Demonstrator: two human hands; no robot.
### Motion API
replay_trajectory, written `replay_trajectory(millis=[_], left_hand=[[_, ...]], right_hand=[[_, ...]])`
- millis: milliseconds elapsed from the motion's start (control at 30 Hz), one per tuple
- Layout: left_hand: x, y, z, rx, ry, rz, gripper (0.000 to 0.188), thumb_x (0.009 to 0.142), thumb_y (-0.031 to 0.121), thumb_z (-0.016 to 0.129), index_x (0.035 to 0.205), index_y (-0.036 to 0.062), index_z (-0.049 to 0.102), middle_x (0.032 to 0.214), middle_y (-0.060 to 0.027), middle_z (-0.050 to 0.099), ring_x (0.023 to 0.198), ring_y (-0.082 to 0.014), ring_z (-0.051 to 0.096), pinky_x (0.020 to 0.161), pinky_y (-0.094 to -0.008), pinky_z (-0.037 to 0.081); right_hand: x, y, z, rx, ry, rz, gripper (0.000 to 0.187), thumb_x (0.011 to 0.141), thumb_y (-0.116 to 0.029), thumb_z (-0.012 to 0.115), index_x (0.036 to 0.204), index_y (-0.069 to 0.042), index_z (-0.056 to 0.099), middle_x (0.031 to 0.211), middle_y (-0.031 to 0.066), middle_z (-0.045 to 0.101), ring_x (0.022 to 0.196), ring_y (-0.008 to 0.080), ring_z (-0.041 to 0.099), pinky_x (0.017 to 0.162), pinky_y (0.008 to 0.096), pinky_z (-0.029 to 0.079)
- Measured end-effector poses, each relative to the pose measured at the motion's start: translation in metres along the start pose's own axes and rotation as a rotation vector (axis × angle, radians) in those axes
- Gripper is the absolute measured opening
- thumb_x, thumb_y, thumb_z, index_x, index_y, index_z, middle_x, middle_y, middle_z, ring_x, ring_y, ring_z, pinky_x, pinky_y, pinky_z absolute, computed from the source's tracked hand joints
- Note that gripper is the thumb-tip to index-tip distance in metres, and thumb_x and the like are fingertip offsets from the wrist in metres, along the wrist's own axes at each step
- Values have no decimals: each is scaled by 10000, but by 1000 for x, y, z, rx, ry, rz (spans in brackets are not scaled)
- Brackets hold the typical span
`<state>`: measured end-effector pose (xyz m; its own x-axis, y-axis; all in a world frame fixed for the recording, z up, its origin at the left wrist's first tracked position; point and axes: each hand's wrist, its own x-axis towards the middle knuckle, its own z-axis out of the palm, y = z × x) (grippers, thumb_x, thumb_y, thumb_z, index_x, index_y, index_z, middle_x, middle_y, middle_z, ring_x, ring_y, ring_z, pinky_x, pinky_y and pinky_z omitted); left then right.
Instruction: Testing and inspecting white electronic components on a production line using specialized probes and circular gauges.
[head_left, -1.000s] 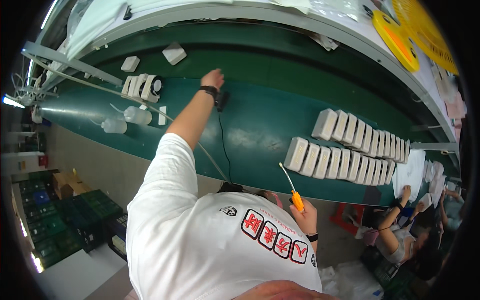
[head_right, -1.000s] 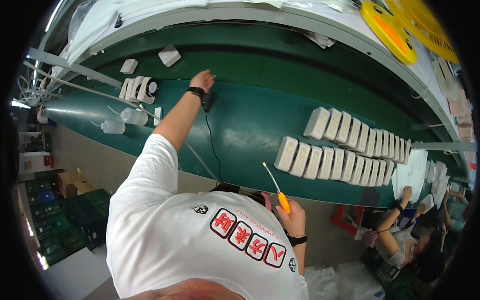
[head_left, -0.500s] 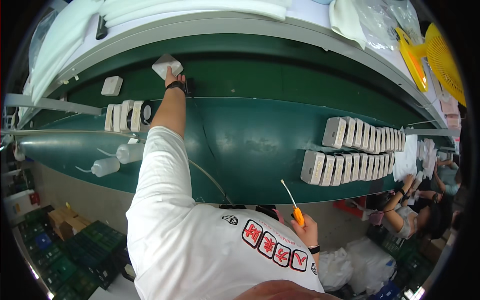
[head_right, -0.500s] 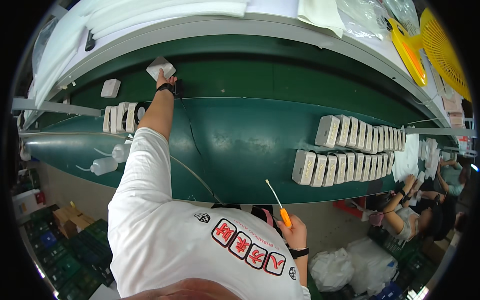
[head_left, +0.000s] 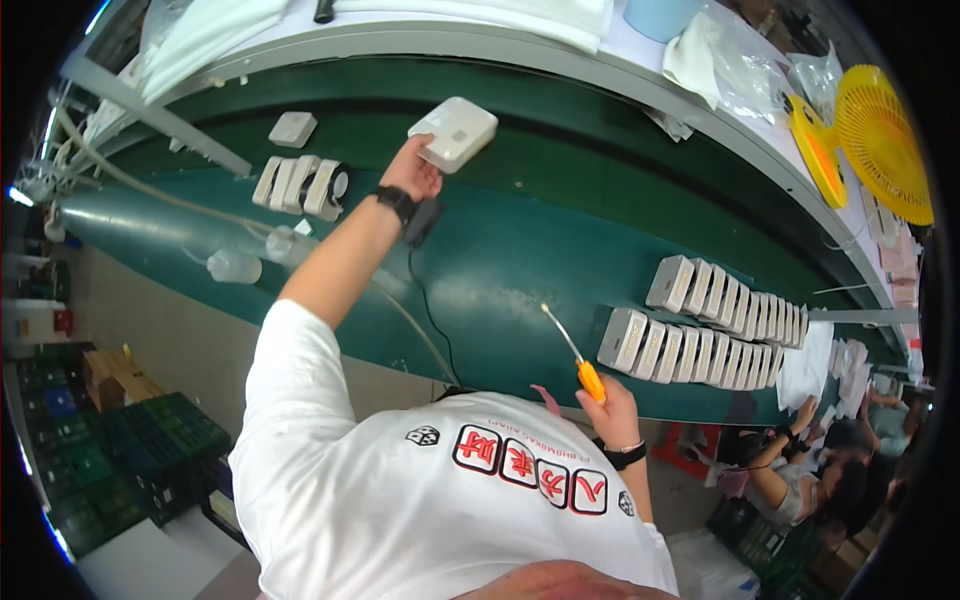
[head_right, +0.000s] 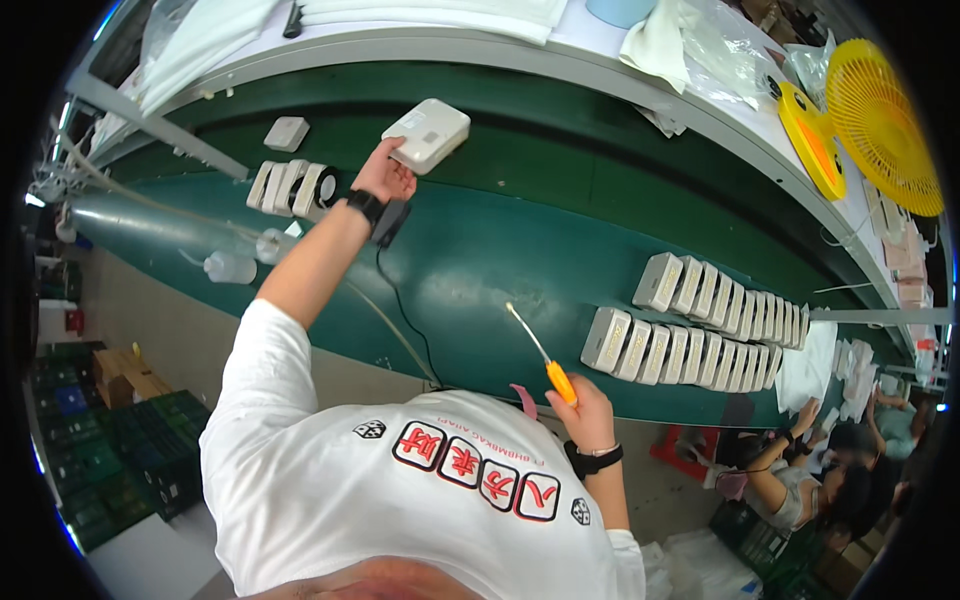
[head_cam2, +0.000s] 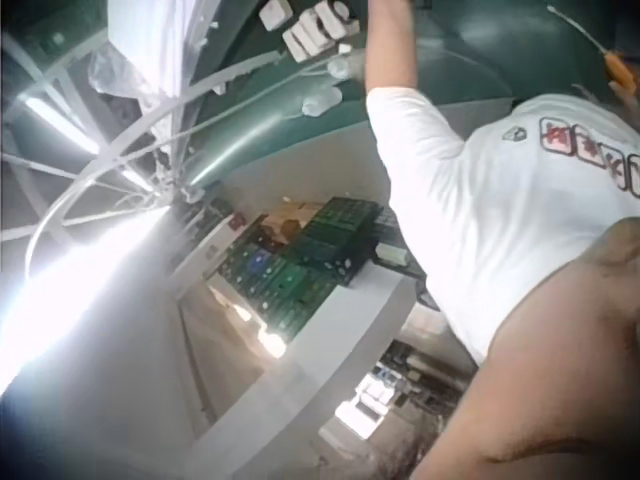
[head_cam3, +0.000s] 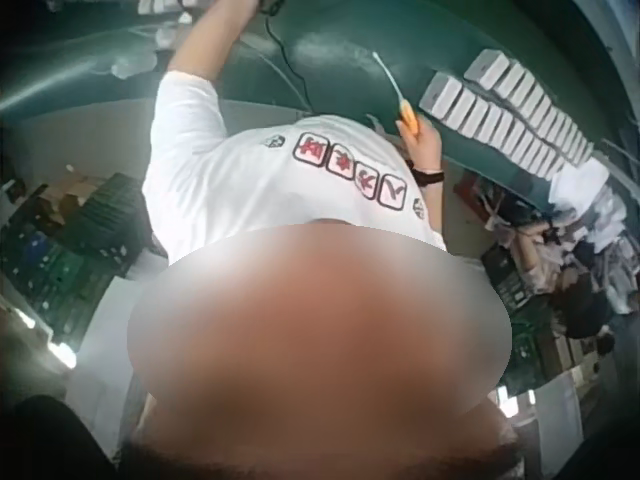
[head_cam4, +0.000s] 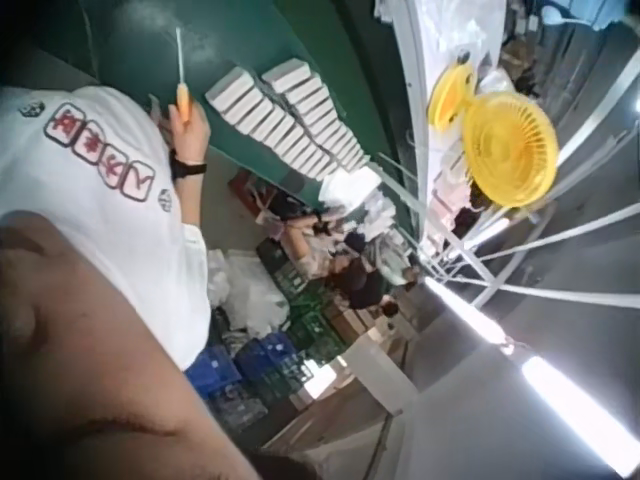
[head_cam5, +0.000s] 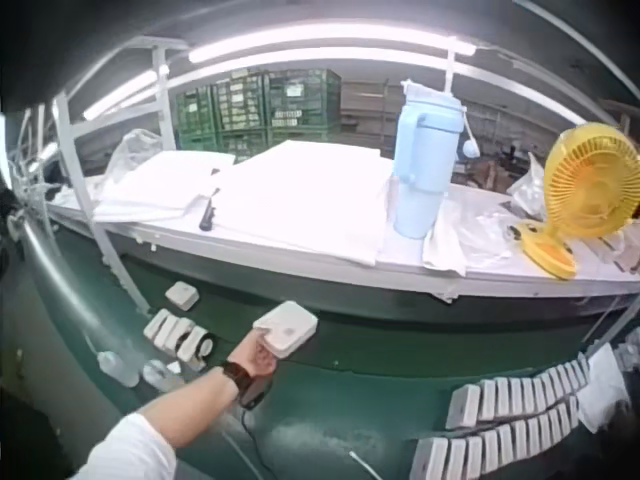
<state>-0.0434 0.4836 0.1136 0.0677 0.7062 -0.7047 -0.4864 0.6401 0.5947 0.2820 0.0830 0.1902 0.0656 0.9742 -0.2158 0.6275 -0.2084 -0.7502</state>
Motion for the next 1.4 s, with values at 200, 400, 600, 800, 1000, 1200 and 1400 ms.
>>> replay_trajectory(millis=[200, 400, 600, 800, 1000, 1200, 1400], left_hand=[[-219, -81, -25, -240, -396, 178, 530, 896, 300, 594, 1334, 19, 493, 1312, -114, 585, 1247, -266, 540, 1035, -477, 431], [-315, -182, -70, -252, -182, 256, 538, 922, 282, 618, 1367, 22, 462, 1352, -135, 558, 1254, -278, 538, 1032, -432, 462], [-369, -248, -110, -230, -76, 441, 474, 958, 249, 594, 1350, 13, 471, 1318, -124, 573, 1202, -252, 566, 1026, -398, 456], [-384, -258, -114, -277, -35, 518, 412, 951, 160, 608, 1311, -1, 489, 1254, -107, 598, 1141, -233, 591, 996, -364, 465], [-388, -256, -130, 216, 136, 731, 482, 847, 109, 710, 1285, 9, 535, 1203, -95, 622, 1087, -226, 611, 958, -351, 479], [-413, -203, -131, 1215, -78, 953, 555, 671, 48, 742, 1213, 40, 622, 1154, -102, 645, 1033, -240, 622, 917, -343, 484], [-417, -184, -141, 1289, -301, 867, 601, 614, 46, 737, 1205, 40, 629, 1149, -113, 652, 1024, -247, 630, 895, -337, 492]], right_hand=[[-13, -11, -47, -23, -71, -157, 276, 843, -224, 721, 1003, -12, 644, 819, 162, 642, 753, 327, 644, 670, 355, 490], [-32, -37, -82, -228, -373, -290, 317, 852, -316, 708, 905, -17, 618, 748, 158, 600, 699, 358, 603, 618, 396, 468], [-66, -33, -77, -475, -397, -387, 359, 859, -375, 686, 833, -30, 588, 750, 158, 602, 697, 370, 604, 604, 435, 464], [-64, -37, -66, -507, -459, -461, 370, 863, -390, 674, 836, -32, 588, 764, 155, 616, 702, 364, 620, 608, 437, 472], [-65, -38, -70, -421, -490, -468, 391, 860, -412, 677, 862, -27, 609, 766, 154, 617, 694, 361, 614, 607, 424, 470], [-54, -40, -77, -309, -529, -482, 392, 856, -410, 682, 891, -25, 621, 770, 161, 613, 708, 363, 607, 613, 418, 464], [-40, -40, -76, -394, -564, -442, 375, 859, -395, 680, 888, -24, 624, 775, 156, 617, 722, 358, 609, 621, 412, 464]])
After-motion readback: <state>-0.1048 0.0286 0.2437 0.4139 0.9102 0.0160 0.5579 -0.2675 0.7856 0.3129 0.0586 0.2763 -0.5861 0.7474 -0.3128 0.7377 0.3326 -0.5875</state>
